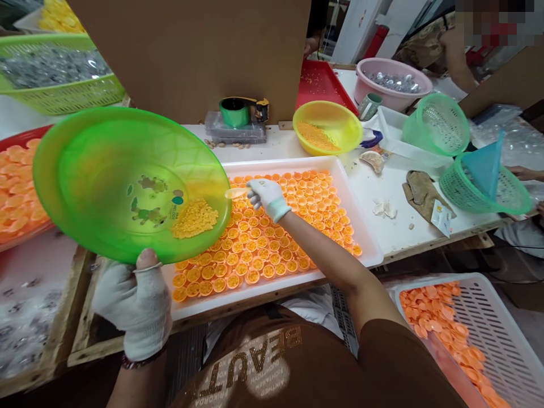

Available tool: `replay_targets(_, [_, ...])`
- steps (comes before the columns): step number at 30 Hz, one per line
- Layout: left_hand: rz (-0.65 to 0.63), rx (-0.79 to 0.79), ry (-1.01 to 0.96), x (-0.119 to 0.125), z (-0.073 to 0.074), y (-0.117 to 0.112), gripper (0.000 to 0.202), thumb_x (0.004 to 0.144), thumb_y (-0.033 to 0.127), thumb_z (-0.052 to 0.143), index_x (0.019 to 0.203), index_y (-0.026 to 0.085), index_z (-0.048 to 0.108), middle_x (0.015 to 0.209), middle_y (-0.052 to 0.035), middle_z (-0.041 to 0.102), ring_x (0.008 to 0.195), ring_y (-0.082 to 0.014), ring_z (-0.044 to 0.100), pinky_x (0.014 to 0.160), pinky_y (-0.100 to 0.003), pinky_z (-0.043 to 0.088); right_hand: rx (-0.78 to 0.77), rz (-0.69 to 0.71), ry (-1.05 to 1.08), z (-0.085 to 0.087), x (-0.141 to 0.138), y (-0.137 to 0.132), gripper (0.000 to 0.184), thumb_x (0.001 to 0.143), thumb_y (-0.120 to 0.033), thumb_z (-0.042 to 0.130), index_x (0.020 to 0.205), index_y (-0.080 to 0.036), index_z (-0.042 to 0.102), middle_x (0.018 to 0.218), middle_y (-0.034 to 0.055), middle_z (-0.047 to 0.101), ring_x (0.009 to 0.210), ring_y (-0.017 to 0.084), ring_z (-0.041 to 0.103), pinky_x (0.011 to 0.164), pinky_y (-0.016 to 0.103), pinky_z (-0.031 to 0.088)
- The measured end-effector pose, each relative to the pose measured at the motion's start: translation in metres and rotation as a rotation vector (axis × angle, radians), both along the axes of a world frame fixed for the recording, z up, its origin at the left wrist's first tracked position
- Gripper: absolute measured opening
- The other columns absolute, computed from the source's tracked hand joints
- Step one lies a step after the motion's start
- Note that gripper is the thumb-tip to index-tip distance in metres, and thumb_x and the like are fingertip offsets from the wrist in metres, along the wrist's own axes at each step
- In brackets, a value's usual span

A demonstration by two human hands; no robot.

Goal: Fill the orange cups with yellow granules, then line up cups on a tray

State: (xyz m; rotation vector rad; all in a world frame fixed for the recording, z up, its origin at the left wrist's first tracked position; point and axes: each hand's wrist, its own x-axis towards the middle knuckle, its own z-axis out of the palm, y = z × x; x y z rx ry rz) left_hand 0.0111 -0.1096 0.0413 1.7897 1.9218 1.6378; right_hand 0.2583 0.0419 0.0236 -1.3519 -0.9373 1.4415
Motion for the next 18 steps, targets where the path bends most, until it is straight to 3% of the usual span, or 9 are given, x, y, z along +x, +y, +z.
replay_targets(4, [-0.036,0.002,-0.006,0.008,-0.001,0.002,0.044,0.096,0.029,0.064,0.062,0.02,0.038,0.064,0.0025,0.038,0.063,-0.0136,0.037,0.063,-0.034,0.027,0.332,0.147,-0.322,0.0,-0.023,-0.007,0.01,0.096,-0.025,0.062,0.09,-0.02,0.067,0.074,-0.0014,0.064,0.064,0.01,0.058,0.061,0.024,0.049])
replay_targets(6, [-0.046,0.003,-0.016,0.011,-0.001,0.003,0.043,0.096,0.029,0.064,0.062,0.02,0.039,0.065,0.0023,0.038,0.064,-0.0136,0.038,0.063,-0.033,0.027,0.377,0.232,-0.38,-0.004,-0.035,-0.015,0.009,0.095,-0.023,0.063,0.088,-0.02,0.067,0.074,-0.0023,0.064,0.066,0.01,0.059,0.064,0.024,0.051])
replay_targets(10, [-0.053,-0.017,-0.037,0.014,-0.003,0.002,0.043,0.096,0.03,0.063,0.062,0.02,0.039,0.066,0.0016,0.041,0.066,-0.0143,0.041,0.064,-0.033,0.029,0.06,0.271,-0.179,-0.01,-0.051,-0.029,0.013,0.097,-0.024,0.059,0.087,-0.019,0.064,0.067,-0.0022,0.065,0.051,0.01,0.058,0.042,0.022,0.045])
replay_targets(13, [-0.04,-0.029,-0.015,0.011,-0.005,0.002,0.042,0.096,0.03,0.063,0.062,0.02,0.04,0.065,0.0018,0.04,0.065,-0.0143,0.04,0.064,-0.033,0.028,-0.144,0.222,0.049,-0.008,-0.051,-0.028,0.014,0.099,-0.021,0.057,0.086,-0.018,0.063,0.063,-0.0029,0.063,0.047,0.008,0.054,0.037,0.019,0.042])
replay_targets(18, [0.016,0.009,-0.008,0.001,0.0,0.0,0.044,0.096,0.03,0.064,0.061,0.02,0.038,0.063,0.0027,0.037,0.062,-0.0134,0.036,0.063,-0.034,0.026,-0.203,0.129,0.218,0.0,-0.029,-0.008,0.019,0.102,-0.022,0.055,0.085,-0.018,0.062,0.062,-0.0038,0.058,0.047,0.005,0.047,0.037,0.015,0.036])
